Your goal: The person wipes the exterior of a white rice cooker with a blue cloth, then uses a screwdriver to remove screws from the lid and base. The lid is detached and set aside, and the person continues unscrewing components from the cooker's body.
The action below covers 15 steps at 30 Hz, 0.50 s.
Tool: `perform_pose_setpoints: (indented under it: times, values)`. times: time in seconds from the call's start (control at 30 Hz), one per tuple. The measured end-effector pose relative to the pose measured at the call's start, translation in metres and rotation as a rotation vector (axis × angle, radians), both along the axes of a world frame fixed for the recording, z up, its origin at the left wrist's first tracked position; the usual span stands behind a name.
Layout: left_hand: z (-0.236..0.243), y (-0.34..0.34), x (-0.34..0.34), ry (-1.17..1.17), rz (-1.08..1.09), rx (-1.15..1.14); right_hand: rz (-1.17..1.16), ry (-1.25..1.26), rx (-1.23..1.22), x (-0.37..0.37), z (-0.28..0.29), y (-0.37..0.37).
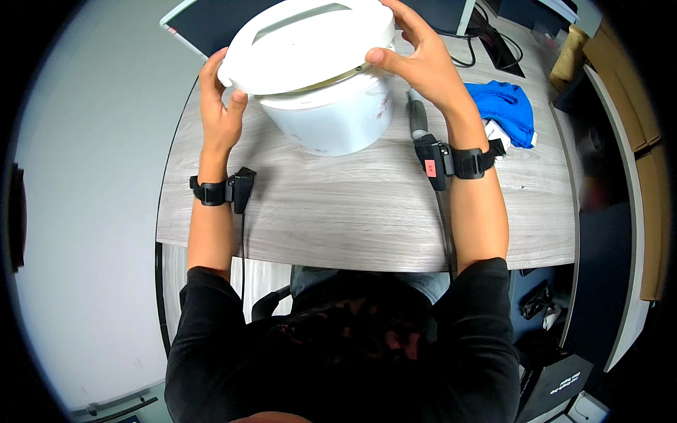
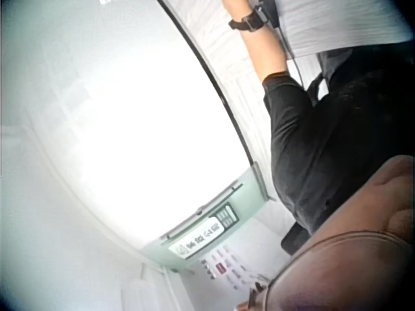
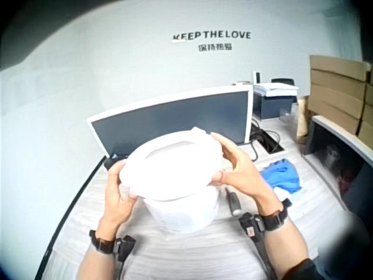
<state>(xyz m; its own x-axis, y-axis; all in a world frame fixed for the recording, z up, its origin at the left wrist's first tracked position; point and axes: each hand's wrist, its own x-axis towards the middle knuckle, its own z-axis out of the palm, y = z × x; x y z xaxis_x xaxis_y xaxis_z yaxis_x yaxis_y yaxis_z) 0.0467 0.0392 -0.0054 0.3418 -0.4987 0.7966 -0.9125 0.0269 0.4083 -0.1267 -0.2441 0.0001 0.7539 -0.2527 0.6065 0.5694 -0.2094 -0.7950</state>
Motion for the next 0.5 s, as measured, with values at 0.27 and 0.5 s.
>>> perform_pose_setpoints:
  times: [0.27, 0.5]
  values:
    - [0.042, 0.059, 0.012, -0.091, 0.134, -0.065, -0.179, 0.008, -0.317, -0.001, 0.073, 0.067]
    - [0.061, 0.180, 0.017, 0.286, 0.259, -0.119, -0.281, -0.023, -0.710, 0.040, 0.114, 0.165]
